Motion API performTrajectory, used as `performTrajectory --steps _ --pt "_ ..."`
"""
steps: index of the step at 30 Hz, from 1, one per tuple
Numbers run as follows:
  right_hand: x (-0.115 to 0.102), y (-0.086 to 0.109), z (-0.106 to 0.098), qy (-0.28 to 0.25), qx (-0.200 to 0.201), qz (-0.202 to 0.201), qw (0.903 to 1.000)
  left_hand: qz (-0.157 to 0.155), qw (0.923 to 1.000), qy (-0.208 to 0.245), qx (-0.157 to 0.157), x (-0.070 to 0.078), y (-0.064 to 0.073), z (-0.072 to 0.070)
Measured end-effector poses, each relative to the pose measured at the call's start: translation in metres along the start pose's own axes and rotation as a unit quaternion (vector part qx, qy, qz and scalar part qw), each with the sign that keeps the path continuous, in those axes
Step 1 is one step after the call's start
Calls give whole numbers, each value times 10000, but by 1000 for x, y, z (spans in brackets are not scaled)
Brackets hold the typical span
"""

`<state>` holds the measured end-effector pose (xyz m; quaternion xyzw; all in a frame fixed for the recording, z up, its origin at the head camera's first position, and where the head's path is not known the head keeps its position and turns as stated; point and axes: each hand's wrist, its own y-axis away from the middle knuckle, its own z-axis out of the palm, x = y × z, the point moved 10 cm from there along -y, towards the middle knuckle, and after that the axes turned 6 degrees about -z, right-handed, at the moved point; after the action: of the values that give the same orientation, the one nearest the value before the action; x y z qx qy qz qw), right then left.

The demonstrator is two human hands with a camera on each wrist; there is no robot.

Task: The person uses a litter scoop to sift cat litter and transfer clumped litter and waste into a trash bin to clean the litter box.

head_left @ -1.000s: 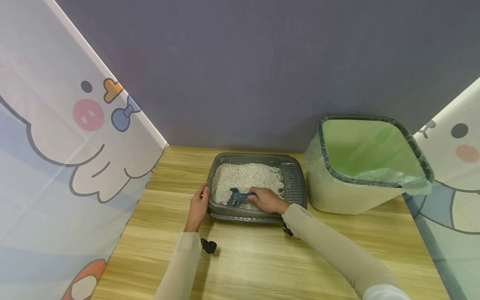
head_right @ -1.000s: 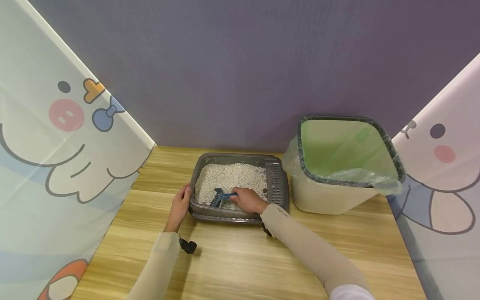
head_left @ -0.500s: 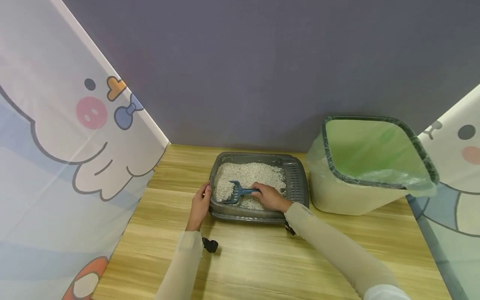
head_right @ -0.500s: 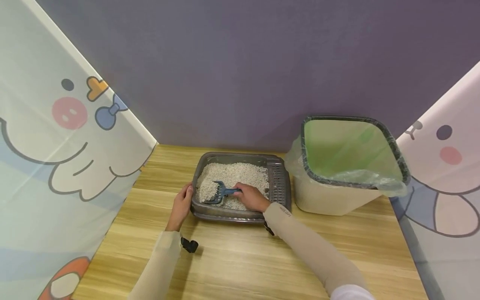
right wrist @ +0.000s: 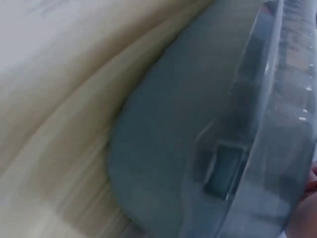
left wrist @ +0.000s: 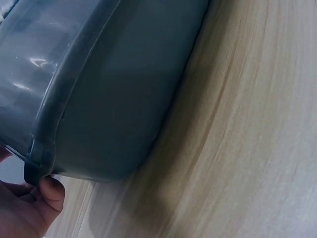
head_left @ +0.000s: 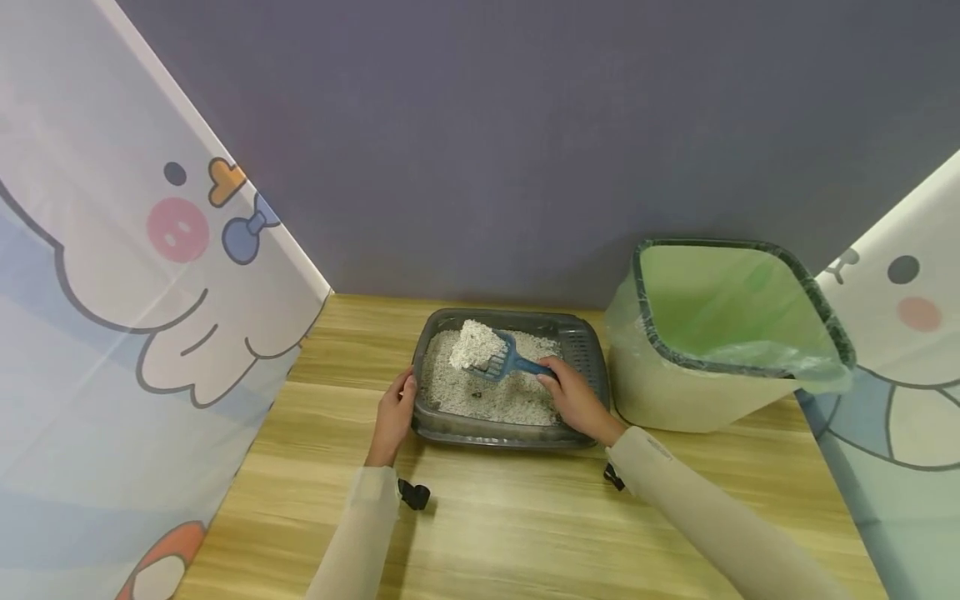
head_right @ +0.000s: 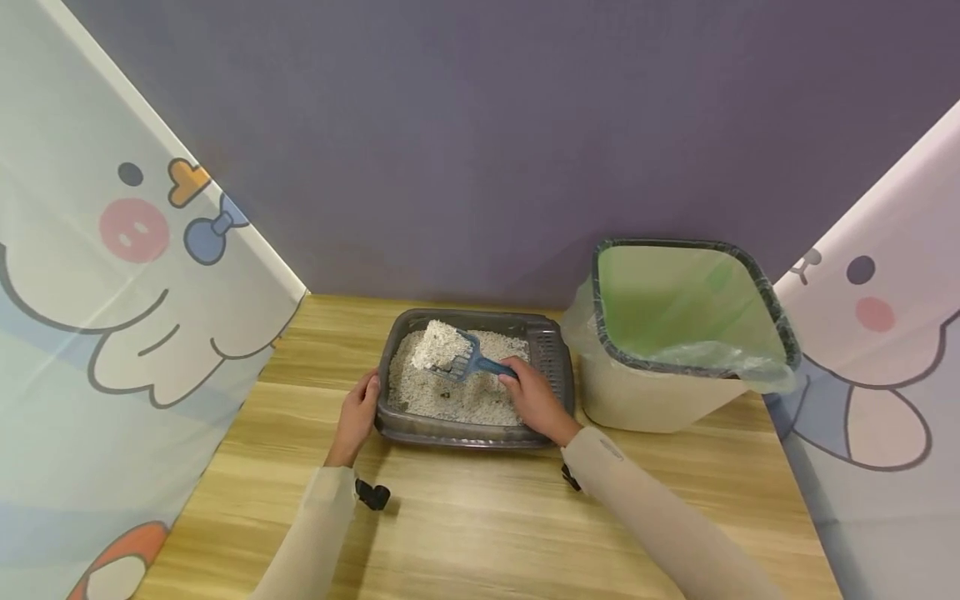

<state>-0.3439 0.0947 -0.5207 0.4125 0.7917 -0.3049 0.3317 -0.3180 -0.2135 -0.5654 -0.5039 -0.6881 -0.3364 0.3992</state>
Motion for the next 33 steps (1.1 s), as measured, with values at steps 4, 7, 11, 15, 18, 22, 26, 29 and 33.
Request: performTrajectory --steps 4,7,11,15,18,22,26,29,33 --pt "-3 8 -15 98 425 31 9990 15 10000 80 -14 0 1 -1" --pt "-8 9 -26 298 647 -10 9975 -17 10000 75 -45 1 1 -2" --pt "-17 11 -39 514 980 -204 9936 -32 10000 23 -86 1 2 -1" --pt "-26 14 -48 589 1306 -358 9890 -61 9999 -4 -88 0 3 -1" --pt "-30 17 -52 611 1455 -361 9868 -90 9999 35 -102 -2 3 0" --pt "-31 22 -51 647 1556 -399 9849 -72 9999 70 -78 -4 3 0" --pt "-32 27 -51 540 1739 -536 9818 -39 10000 44 -47 -3 4 -1" --pt "-34 30 -52 516 1919 -664 9778 -29 10000 11 -42 -2 4 -1" --pt "-35 33 -50 560 2018 -724 9751 -35 10000 26 1 -2 4 -1"
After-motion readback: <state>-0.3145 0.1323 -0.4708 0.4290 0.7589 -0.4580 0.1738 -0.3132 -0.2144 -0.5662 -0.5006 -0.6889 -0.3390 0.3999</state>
